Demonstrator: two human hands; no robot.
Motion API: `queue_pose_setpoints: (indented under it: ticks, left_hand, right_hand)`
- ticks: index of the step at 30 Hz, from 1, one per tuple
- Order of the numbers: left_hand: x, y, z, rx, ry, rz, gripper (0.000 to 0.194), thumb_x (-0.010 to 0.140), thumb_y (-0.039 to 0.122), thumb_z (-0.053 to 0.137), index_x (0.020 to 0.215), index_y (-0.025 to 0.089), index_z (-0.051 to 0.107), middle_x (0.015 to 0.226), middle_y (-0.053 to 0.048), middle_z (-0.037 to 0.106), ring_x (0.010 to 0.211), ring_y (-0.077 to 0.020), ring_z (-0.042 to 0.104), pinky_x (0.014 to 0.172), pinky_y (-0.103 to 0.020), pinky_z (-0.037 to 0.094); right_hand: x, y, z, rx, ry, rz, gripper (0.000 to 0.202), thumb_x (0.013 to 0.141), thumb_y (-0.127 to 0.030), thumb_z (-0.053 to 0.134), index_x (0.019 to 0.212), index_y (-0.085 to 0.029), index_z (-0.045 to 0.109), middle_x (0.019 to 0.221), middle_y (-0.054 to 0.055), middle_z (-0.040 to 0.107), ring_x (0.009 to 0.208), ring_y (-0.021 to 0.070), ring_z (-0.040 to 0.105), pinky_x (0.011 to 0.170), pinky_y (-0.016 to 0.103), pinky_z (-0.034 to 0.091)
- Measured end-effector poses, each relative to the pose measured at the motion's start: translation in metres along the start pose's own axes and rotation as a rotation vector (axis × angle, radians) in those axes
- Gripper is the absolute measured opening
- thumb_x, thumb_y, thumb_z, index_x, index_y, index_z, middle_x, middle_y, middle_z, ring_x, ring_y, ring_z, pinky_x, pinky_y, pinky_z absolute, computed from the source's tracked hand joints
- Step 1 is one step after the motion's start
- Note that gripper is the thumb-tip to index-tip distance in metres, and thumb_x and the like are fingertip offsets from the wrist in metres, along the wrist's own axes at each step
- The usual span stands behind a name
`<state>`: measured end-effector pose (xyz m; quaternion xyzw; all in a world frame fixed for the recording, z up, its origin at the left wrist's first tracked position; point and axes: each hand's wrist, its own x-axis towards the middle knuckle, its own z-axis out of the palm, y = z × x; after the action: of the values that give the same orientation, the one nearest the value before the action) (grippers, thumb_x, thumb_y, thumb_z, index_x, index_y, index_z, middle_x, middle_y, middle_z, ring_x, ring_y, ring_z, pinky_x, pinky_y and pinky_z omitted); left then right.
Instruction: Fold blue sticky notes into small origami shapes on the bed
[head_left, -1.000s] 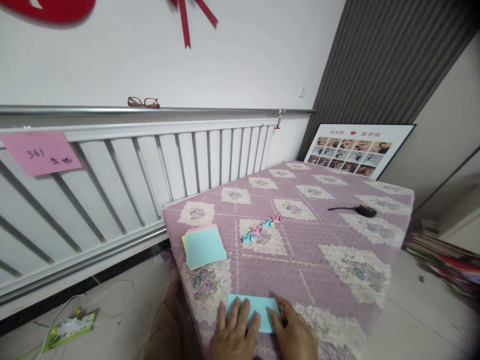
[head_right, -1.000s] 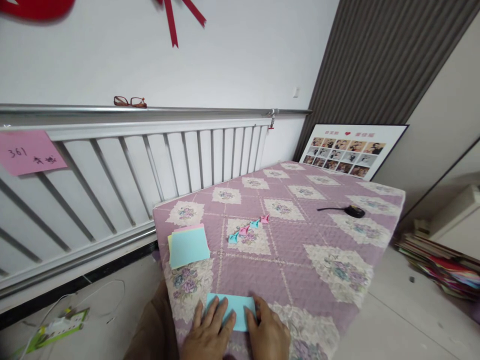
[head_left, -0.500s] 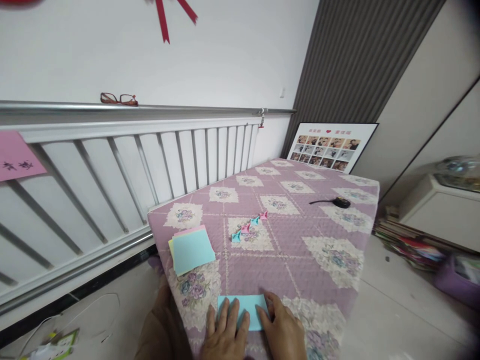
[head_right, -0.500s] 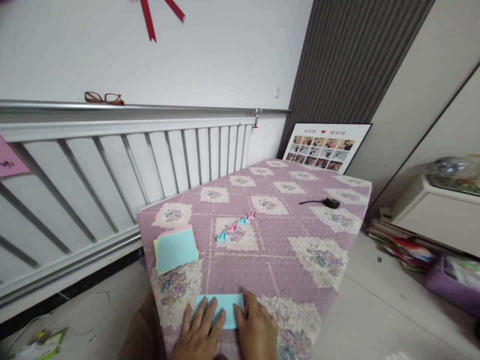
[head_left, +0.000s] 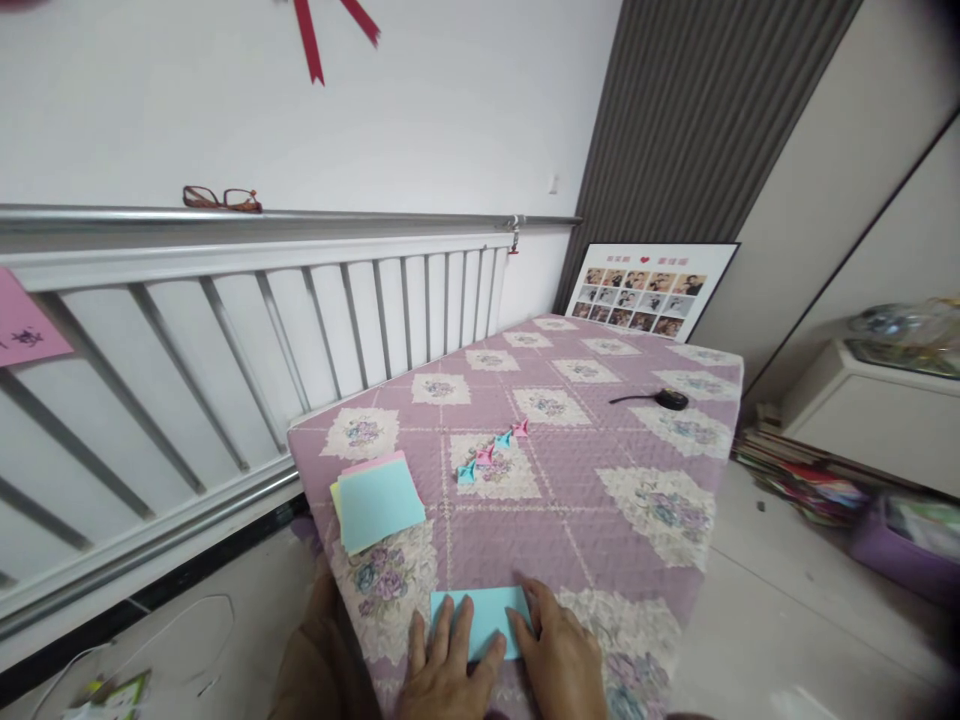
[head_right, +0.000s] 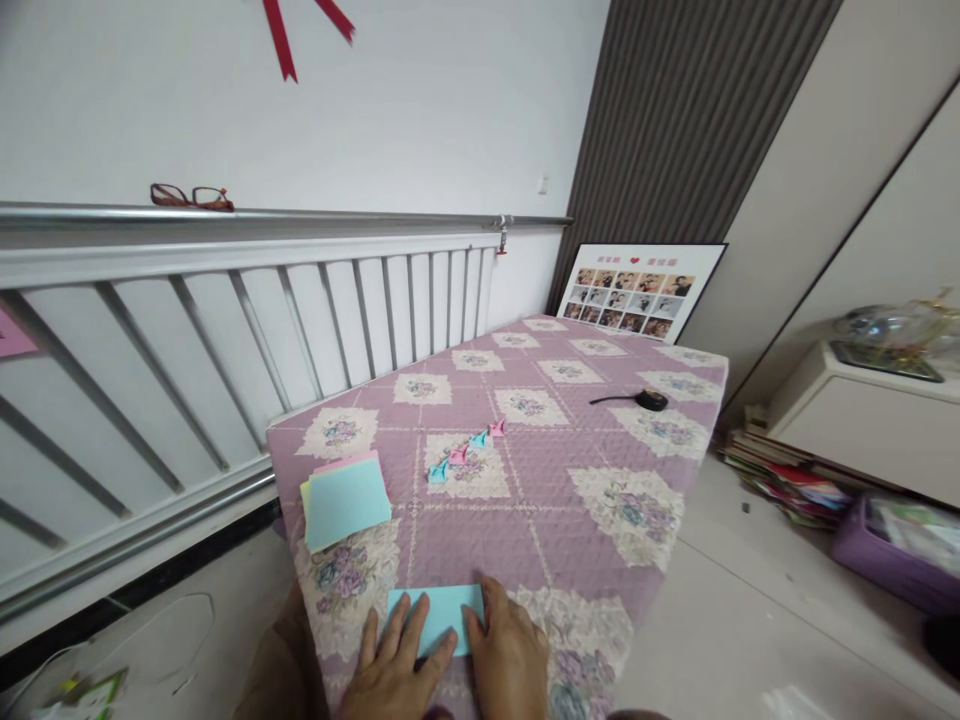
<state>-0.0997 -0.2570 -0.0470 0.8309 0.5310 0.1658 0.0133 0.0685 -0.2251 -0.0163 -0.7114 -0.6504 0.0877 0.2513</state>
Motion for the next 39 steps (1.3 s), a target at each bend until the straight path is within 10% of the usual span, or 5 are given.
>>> queue_pose_setpoints:
  ticks: [7,12,21,32,39]
  left_hand:
    - [0.0,0.0,0.004,0.017,0.047,0.011,0.061,0.074,0.062,0.062,0.13,0.043,0.046,0.14,-0.013,0.043,0.128,-0.0407,0.037,0.101,-0.068,0.018]
    - [0.0,-0.002,0.013,0.035,-0.001,-0.009,0.028,0.089,0.034,0.052,0.114,0.036,0.063,0.145,-0.007,0.038,0.131,-0.0363,0.035,0.103,-0.066,0.018]
    - [0.006,-0.032,-0.009,-0.073,-0.39,0.133,0.059,0.083,0.039,0.06,0.136,0.041,0.037,0.154,-0.006,0.014,0.137,-0.0385,0.019,0.102,-0.067,0.021]
    - [-0.016,-0.082,-0.035,0.111,-0.158,0.357,0.06,0.076,0.044,0.069,0.131,0.04,0.045,0.141,-0.008,0.044,0.125,-0.0332,0.044,0.091,-0.054,0.043]
    - [-0.024,-0.089,-0.036,0.132,-0.112,0.369,0.063,0.075,0.027,0.067,0.132,0.039,0.044,0.144,-0.005,0.04,0.126,-0.0314,0.043,0.093,-0.047,0.043]
  right_hand:
    - [-0.006,0.011,-0.001,0.099,0.289,-0.171,0.03,0.088,-0.032,0.042,0.111,-0.019,0.056,0.107,0.011,0.065,0.101,0.0257,0.06,0.089,0.043,0.045]
    - [-0.029,-0.004,-0.004,0.17,-0.026,-0.643,0.021,0.086,-0.02,0.05,0.102,-0.027,0.062,0.099,0.003,0.069,0.091,0.0185,0.063,0.083,0.03,0.049]
    - [-0.031,-0.014,0.002,0.286,-0.037,-0.421,0.019,0.089,-0.012,0.043,0.083,-0.022,0.059,0.084,0.004,0.062,0.08,0.0163,0.06,0.074,0.027,0.048]
    - [-0.024,-0.045,0.004,-0.085,0.006,-0.206,0.008,0.076,-0.026,0.066,0.073,-0.023,0.06,0.081,0.004,0.062,0.08,0.0237,0.056,0.068,0.034,0.037]
    - [-0.015,0.0,-0.029,-0.112,-0.043,-0.026,0.015,0.076,-0.037,0.065,0.068,-0.026,0.061,0.078,0.001,0.063,0.08,0.0247,0.057,0.064,0.034,0.031]
